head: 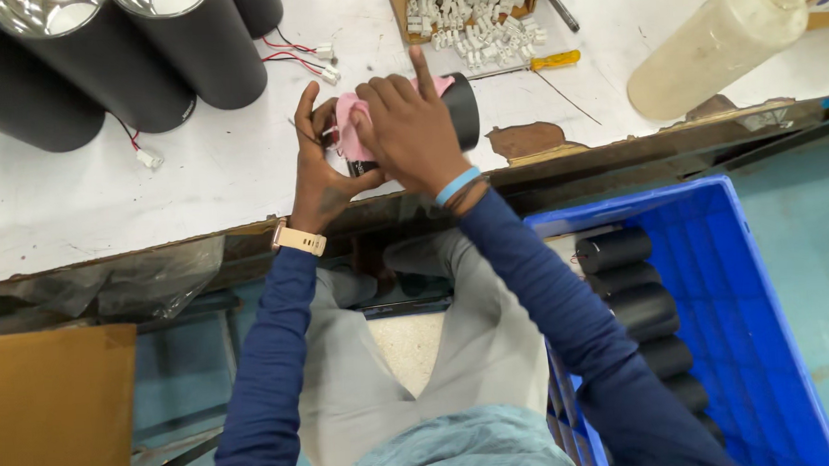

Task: The person repeatedly wipes black cylindrical objects with a pink cloth, then attaches small white connectors to wires protruding from the cylinders. Finished units are placed into a blue crate.

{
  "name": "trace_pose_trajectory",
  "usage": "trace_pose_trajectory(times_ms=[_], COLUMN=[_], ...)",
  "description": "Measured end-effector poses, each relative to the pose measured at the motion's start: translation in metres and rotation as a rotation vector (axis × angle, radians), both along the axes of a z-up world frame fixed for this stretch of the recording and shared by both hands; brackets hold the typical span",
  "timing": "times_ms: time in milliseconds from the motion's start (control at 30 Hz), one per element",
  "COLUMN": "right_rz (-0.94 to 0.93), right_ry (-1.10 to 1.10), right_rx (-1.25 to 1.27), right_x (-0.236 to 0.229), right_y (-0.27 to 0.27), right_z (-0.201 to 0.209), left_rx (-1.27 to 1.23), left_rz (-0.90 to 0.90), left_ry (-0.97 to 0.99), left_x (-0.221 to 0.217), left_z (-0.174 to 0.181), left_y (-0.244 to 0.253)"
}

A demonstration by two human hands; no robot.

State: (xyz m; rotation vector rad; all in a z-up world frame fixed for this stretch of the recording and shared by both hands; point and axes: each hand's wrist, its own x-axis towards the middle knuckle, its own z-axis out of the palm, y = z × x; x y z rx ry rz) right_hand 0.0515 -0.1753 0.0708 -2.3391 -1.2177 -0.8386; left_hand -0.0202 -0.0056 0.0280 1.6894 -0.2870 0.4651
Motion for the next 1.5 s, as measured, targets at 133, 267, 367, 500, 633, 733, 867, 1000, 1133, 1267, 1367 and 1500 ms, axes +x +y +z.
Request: trace_pose_trajectory(times_ms=[133, 267, 367, 500, 633, 733, 867, 1000, 1133, 1267, 1367, 1500], right_rz=[-0.204, -0.304, -0.237, -0.557, -0.796, -0.679, -0.462, -0.627, -0.67, -0.623, -0.631, -0.403], right_ry=[-0.062, 0.102, 0.283, -0.049, -0.133, -0.051, 0.152, 0.171, 0.084, 0.216, 0.269, 0.14], right_rx=[-0.328, -0.171, 0.374, 0.52, 0.073, 0.139, 0.202, -0.037, 0.099, 0.314, 0.362, 0.561], right_x=[0.038, 0.058, 0.041, 0.031, 0.02, 0.024, 0.06, 0.11, 0.135, 0.127, 0.111, 0.083], right_y=[-0.042, -0.088, -0.117, -0.154, -0.173, -0.172, -0.154, -0.129, -0.126, -0.139, -0.136, -0.128], right_z=[0.001, -0.005, -0.02, -0.014, -0.018, -0.028, -0.049, -0.075, -0.098, -0.101, -0.081, -0.046], left_rx=[0.103, 0.209, 0.223, 0.193, 0.243, 0.136, 0.122, 0.334, 0.441, 0.369, 0.596, 0.751], left_rz=[0.031, 0.043, 0.039, 0.076, 0.246, 0.378, 0.565, 0.818, 0.851, 0.589, 0.496, 0.458], left_ry=[-0.099, -0.123, -0.088, -0.054, -0.122, -0.068, -0.157, -0.159, -0.065, -0.13, -0.099, -0.166], left_x=[-0.005, -0.005, -0.009, -0.011, -0.021, -0.028, -0.036, -0.03, -0.024, -0.038, -0.06, -0.066], left_z=[0.002, 0.012, 0.013, 0.018, 0.015, 0.007, -0.014, -0.027, -0.026, -0.023, -0.012, 0.0], left_y=[-0.009, -0.012, -0.011, -0.013, -0.019, -0.028, -0.043, -0.047, -0.041, -0.038, -0.03, -0.025])
